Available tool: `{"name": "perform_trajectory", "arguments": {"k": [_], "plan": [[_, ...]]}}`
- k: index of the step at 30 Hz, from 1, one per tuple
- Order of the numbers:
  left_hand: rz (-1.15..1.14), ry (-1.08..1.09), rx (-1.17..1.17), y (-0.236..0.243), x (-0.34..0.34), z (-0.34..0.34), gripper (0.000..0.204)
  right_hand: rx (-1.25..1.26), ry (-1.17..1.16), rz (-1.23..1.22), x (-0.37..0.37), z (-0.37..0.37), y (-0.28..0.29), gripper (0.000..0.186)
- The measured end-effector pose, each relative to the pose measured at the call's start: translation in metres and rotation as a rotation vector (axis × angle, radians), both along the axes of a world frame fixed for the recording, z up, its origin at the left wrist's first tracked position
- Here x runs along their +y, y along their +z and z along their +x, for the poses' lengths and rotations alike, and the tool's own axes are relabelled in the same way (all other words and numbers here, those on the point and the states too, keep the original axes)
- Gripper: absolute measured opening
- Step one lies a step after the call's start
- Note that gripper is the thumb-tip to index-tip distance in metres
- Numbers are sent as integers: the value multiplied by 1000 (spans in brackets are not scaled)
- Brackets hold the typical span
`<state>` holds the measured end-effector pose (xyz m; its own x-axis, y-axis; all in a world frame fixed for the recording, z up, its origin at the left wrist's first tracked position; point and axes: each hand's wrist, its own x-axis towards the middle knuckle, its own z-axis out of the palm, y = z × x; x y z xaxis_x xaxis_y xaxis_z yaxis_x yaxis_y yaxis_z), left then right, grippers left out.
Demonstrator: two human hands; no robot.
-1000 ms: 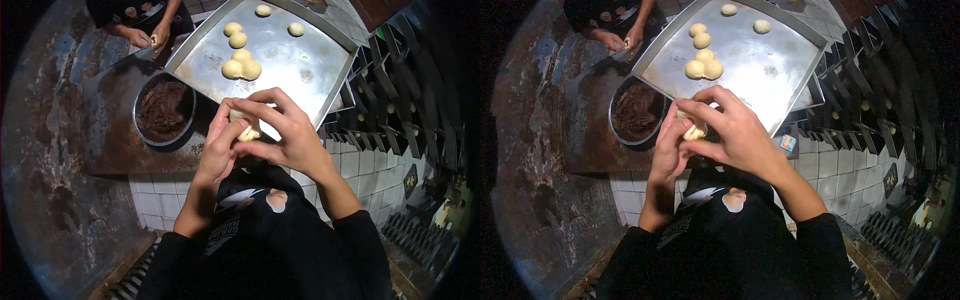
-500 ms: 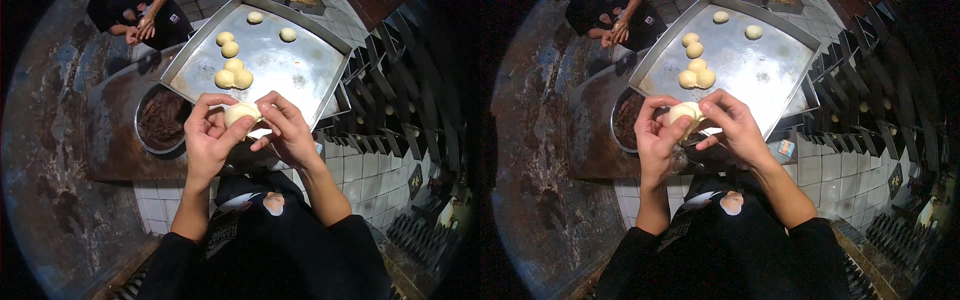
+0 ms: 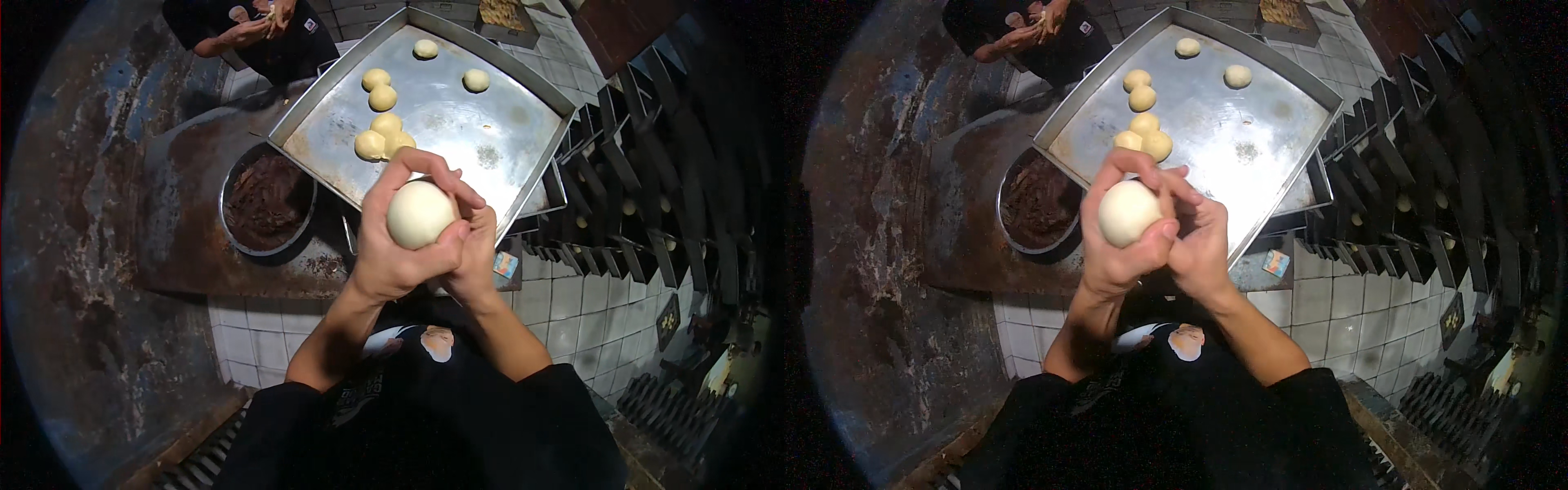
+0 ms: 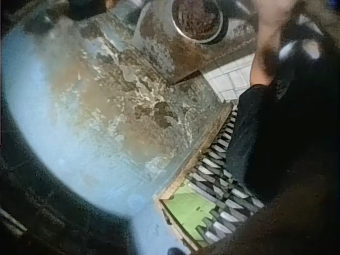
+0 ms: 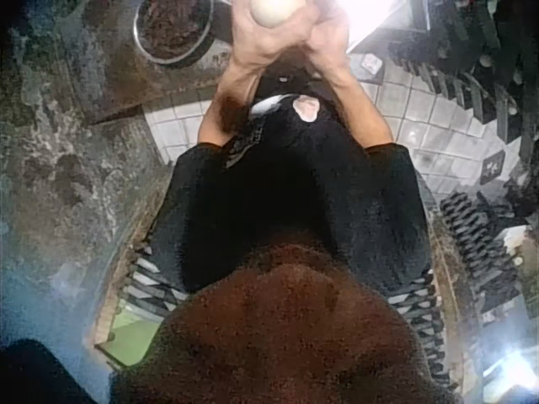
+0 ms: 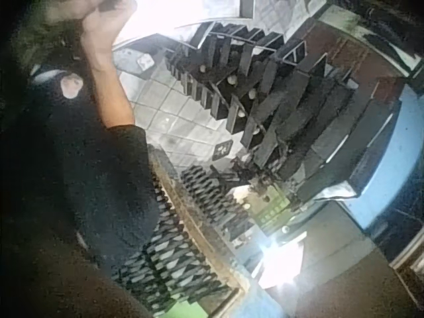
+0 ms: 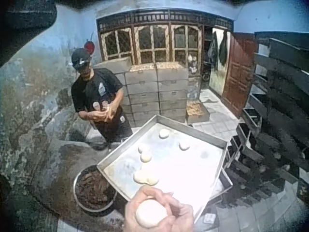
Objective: The person takes pieces of dough, fills them with a chocolate paste from a bowl by hand, pinches the dough closed to form buns, and places them onto a metal tray. They then lift the tray and place it onto a vertical storage rack.
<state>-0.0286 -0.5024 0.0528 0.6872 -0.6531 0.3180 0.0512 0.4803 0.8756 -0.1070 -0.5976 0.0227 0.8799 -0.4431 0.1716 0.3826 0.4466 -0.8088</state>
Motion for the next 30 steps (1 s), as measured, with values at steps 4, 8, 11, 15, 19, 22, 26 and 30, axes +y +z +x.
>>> {"name": "perform_trajectory", "arguments": {"k": [4, 8, 11, 15, 19, 22, 26, 30], "plan": [[-64, 9, -115, 11, -6, -6, 65, 45, 93, -78, -6, -11, 13, 38], [-61, -52, -46, -3, -4, -4, 71, 11, -46, -166, -7, -15, -11, 23], [240, 189, -216, -10, 25, 19, 65, 306, 501, -899, -63, -19, 26, 31], [462, 104, -431, -50, 1, 27, 72, 319, 243, -689, -75, -8, 46, 57], [331, 98, -379, -74, -18, 29, 75, 418, 284, -979, -76, 10, 47, 59], [583, -31, -290, -86, -16, 31, 77, 438, 303, -1019, -80, 16, 31, 47], [783, 160, -641, -80, 23, 32, 97, 495, 364, -1093, -105, 24, -10, 43], [938, 320, -760, -94, 58, 41, 99, 492, 501, -1802, -95, 33, -54, 71]]}}
